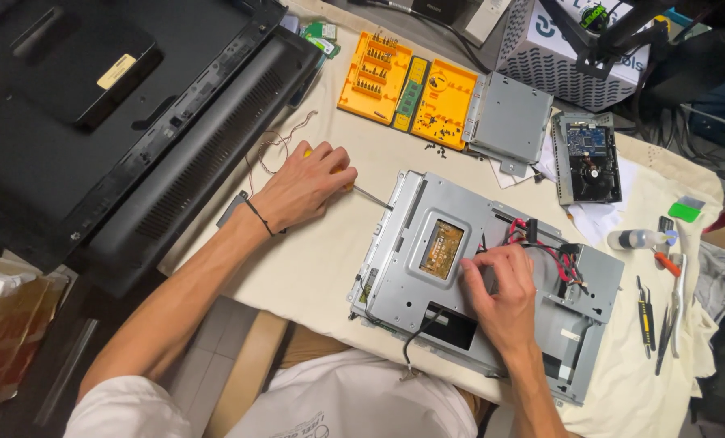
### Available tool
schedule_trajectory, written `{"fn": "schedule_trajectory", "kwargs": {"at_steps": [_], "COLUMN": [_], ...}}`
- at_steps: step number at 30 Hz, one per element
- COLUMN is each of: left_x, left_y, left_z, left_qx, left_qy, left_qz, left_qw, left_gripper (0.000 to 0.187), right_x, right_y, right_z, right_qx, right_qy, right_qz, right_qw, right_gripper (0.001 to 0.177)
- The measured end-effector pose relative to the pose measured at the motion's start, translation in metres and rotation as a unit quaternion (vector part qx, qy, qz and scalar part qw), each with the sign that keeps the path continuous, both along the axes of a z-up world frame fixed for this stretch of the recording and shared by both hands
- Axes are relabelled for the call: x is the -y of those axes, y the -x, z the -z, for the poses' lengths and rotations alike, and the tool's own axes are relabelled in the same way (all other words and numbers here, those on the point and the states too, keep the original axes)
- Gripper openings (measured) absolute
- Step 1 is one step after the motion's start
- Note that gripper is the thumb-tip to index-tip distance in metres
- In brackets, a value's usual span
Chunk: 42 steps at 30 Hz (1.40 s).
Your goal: The person uses a yellow screwdriver to remove screws from a silver electronic chassis on a table. They then insert a green circuit board into a slot on the chassis and connect several red and black wires to internal components.
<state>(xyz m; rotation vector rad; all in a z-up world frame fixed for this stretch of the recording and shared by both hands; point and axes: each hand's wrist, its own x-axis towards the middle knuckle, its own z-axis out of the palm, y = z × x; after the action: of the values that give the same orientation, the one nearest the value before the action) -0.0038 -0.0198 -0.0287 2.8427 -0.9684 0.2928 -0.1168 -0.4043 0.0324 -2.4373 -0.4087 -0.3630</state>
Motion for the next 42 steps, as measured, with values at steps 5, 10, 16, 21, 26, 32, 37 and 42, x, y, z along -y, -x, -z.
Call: {"fn": "schedule_trajectory", "kwargs": {"at_steps": [5,10,16,21,26,32,37,42], "left_x": [-0.005,-0.037,-0.060,-0.069,-0.070,-0.057,-0.043,-0.022], "left_y": [-0.004,0.003,0.065,0.084,0.087,0.096,0.110,0.126], "left_z": [-0.001,-0.049,-0.068,-0.062,-0.065,-0.083,-0.084,-0.092], "left_qx": [-0.010,-0.031,0.020,0.044,0.033,-0.090,-0.167,-0.271], "left_qy": [0.019,0.017,-0.025,-0.035,-0.027,0.094,0.218,0.386], "left_qz": [0.000,0.020,-0.120,-0.145,-0.148,-0.138,-0.100,-0.087], "left_qw": [1.000,0.999,0.992,0.988,0.988,0.982,0.956,0.877], "left_gripper": [0.009,0.011,0.019,0.006,0.009,0.023,0.034,0.026], "right_x": [0.004,0.015,0.022,0.014,0.013,-0.013,-0.061,-0.084], "right_y": [0.002,0.011,0.011,0.003,0.004,0.017,0.011,-0.013], "right_z": [0.003,0.001,0.007,0.008,0.004,0.001,-0.008,-0.010], "right_qx": [0.015,0.036,0.025,0.051,0.053,0.011,-0.053,-0.287], "right_qy": [0.015,0.024,0.016,-0.001,0.004,-0.033,-0.076,-0.337], "right_qz": [-0.005,-0.008,0.017,-0.009,-0.014,-0.038,-0.136,-0.118], "right_qw": [1.000,0.999,0.999,0.999,0.999,0.999,0.986,0.889], "right_gripper": [0.016,0.013,0.013,0.014,0.013,0.012,0.009,0.037]}}
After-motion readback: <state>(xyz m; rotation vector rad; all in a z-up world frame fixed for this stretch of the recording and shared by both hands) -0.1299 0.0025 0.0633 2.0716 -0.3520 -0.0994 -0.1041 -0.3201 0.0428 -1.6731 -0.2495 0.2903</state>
